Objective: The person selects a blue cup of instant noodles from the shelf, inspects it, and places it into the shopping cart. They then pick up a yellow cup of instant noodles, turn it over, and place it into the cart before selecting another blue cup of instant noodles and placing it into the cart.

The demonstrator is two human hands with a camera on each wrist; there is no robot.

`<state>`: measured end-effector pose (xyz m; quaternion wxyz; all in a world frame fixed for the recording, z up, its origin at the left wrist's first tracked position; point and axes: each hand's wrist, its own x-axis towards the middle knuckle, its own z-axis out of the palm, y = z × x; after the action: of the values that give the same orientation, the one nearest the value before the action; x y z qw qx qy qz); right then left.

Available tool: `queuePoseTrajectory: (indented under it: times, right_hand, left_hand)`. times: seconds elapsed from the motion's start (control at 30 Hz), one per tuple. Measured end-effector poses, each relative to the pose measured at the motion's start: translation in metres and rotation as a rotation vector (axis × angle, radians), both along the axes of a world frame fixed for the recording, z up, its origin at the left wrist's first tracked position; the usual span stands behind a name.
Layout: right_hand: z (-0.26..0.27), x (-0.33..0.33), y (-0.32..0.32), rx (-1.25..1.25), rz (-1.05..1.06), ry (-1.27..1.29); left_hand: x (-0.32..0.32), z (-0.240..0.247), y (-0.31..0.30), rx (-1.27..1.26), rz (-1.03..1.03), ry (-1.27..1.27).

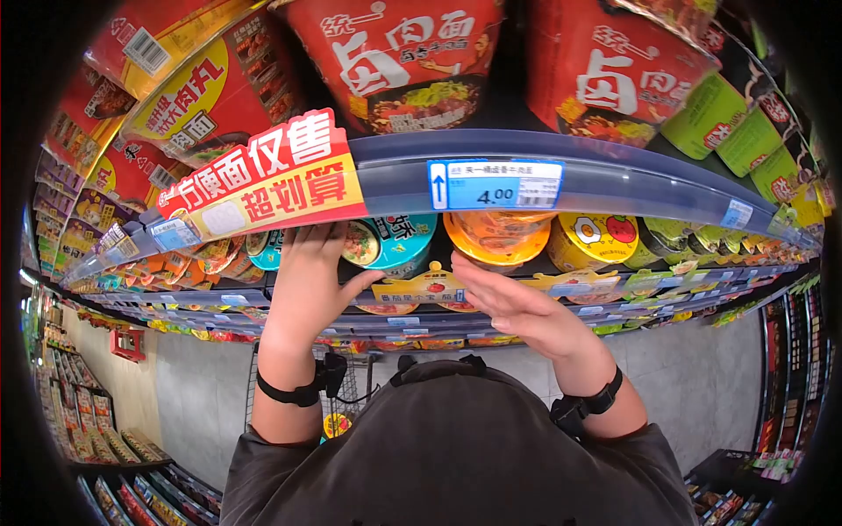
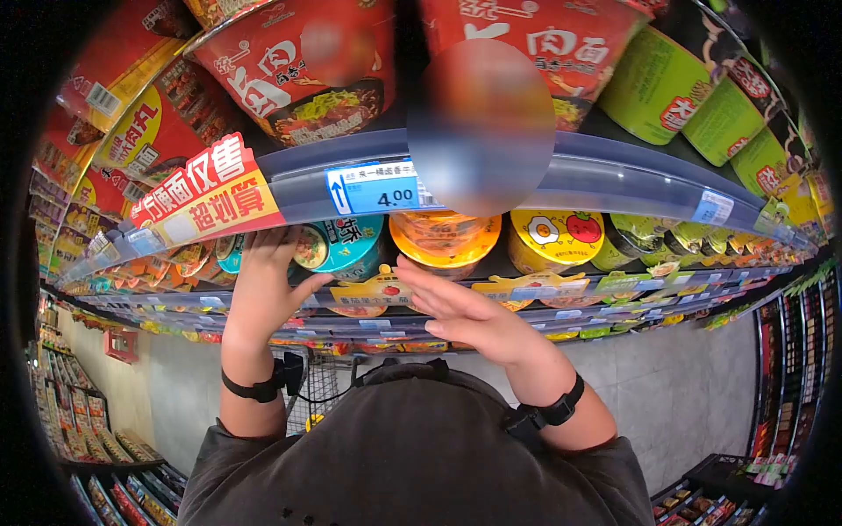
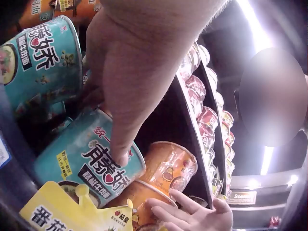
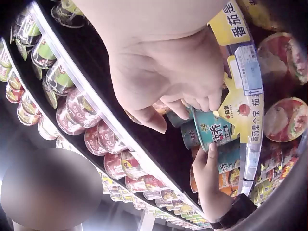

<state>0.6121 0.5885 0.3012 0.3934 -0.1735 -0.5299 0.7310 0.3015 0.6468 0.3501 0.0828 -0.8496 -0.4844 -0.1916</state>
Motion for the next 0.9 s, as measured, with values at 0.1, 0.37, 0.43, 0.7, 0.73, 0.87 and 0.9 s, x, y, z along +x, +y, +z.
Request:
queuePoseTrajectory:
  times: [0.1, 0.37, 0.43, 0.7, 0.73, 0.87, 0.9]
  right_hand:
    - [-0.002, 0.015, -0.014, -0.014, -0.004, 0.023]
    - [-0.021, 0.059, -0.042, -0.187, 0.034, 0.089]
    - [-0.031, 0.064, -0.044, -0.22, 0.054, 0.08]
    - [-0.07, 0.041, -0.041, -0.363, 0.205, 0.06]
    - [-0.07, 0.035, -0.041, -0.371, 0.218, 0.047]
    - [-0.072, 0.006, -0.041, -0.367, 0.319, 0.022]
    - [-0.072, -0.002, -0.042, -0.375, 0.357, 0.026]
  left_hand:
    - [0.0, -0.007, -0.005, 0.018, 0.027, 0.005]
    - [0.009, -0.025, -0.061, 0.086, 0.123, -0.117]
    - [0.008, -0.035, -0.079, 0.09, 0.143, -0.127]
    - [-0.017, -0.063, -0.171, -0.072, 0.369, -0.083]
    - [-0.024, -0.064, -0.182, -0.077, 0.403, -0.073]
    - [-0.05, -0.064, -0.226, -0.059, 0.544, -0.07]
    - [-0.056, -0.065, -0.237, -0.048, 0.586, -0.077]
